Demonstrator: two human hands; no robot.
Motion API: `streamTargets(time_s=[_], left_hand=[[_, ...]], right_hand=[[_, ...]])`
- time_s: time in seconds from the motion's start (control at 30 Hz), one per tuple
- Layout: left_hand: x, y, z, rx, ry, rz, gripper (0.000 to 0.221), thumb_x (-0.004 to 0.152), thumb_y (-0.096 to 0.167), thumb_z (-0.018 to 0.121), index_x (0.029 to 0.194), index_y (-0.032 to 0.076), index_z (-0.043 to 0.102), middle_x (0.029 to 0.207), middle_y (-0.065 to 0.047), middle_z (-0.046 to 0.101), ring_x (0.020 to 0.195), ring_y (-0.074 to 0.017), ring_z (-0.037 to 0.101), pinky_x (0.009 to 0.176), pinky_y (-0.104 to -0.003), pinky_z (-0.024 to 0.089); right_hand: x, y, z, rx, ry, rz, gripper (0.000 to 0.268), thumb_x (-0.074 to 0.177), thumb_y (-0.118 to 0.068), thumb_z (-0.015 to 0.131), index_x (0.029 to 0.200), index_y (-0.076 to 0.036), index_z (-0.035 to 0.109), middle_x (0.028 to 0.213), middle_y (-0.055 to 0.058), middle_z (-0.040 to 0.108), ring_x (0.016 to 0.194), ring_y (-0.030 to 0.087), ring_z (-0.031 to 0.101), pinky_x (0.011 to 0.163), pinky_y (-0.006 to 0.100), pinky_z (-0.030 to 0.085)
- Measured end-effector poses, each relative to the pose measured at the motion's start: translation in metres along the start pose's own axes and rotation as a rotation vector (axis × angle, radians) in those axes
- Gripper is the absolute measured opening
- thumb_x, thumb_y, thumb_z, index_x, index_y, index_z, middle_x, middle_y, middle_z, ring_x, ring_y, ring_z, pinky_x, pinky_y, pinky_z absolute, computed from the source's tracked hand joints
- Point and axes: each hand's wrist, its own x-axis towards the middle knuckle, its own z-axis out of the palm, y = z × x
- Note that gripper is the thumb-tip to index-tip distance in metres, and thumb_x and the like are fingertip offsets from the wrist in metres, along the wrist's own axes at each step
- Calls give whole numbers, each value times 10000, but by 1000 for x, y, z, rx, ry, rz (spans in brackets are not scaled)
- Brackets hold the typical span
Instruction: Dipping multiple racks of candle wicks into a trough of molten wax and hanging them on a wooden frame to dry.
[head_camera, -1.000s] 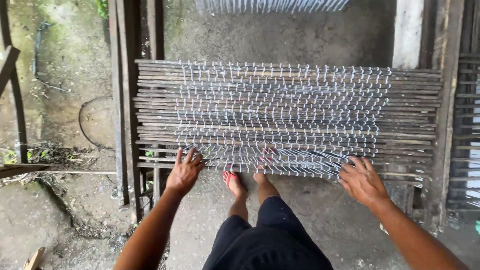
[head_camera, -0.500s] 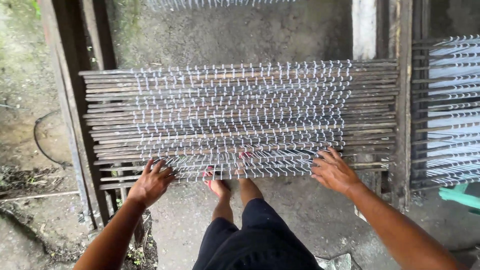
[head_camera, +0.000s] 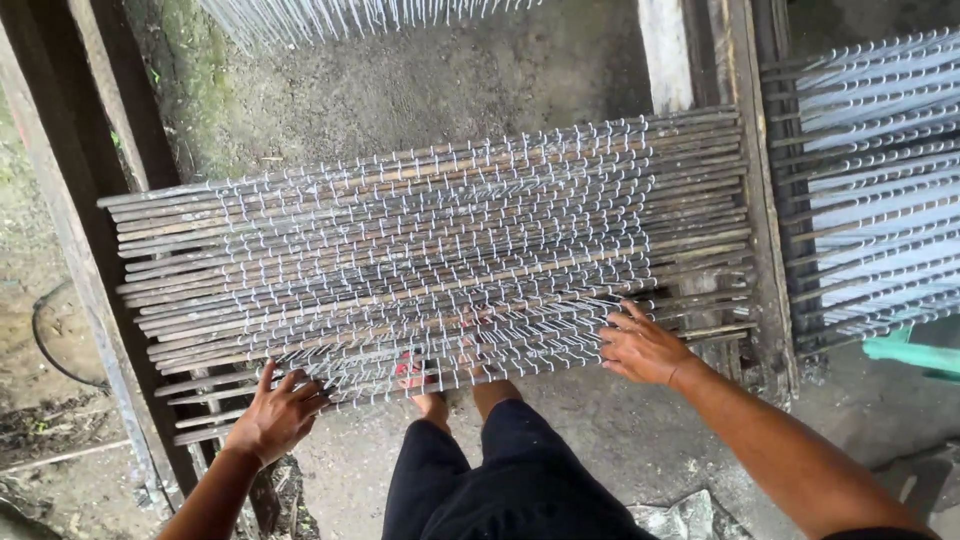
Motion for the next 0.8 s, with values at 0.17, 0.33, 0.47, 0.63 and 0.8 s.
streamTargets(time_s=[0.17, 0.33, 0.47, 0.63, 0.8], left_hand=[[3, -9, 11, 62, -26, 133, 491, 1019, 457, 513, 1497, 446, 399, 1512, 103, 406, 1347, -248, 372, 1215, -684, 139], [-15, 4, 1, 152, 118, 216, 479, 973, 464, 604, 1437, 420, 493, 1470, 87, 478, 1325, -258, 427, 1161, -633, 246], [-67, 41, -75, 315, 32, 283, 632, 930, 212, 683, 1483, 363, 417, 1565, -22, 369, 1446, -378, 256, 1179, -721, 168], [-58, 41, -91, 486, 583, 576, 337, 801, 252, 645, 1127, 260, 729, 1210, -11, 642, 1214, -394, 486, 1043, -736, 298], [-20, 82, -172, 664, 620, 890, 296, 935, 436, 585, 1147, 308, 746, 1246, 28, 620, 1250, -397, 423, 1057, -834, 187]], right_hand=[[-18, -30, 16, 33, -4, 26, 139, 956, -314, 674, 976, -229, 782, 1132, 4, 650, 1229, 292, 512, 1198, 643, 245], [-65, -76, 70, 10, 69, 126, 234, 989, -396, 585, 1035, -260, 771, 1230, 27, 636, 1292, 337, 489, 1185, 659, 218], [-125, -133, 166, 118, 408, 276, 313, 975, -470, 541, 803, -277, 719, 1169, -28, 687, 1328, 268, 503, 1236, 586, 149], [-214, -248, 148, 281, 410, 455, 226, 938, -433, 683, 1017, -267, 814, 1174, 29, 707, 1242, 305, 558, 1189, 634, 210], [-312, -374, 139, 372, 619, 688, 114, 889, -339, 765, 809, -262, 786, 828, -69, 681, 911, 195, 640, 1110, 590, 335]])
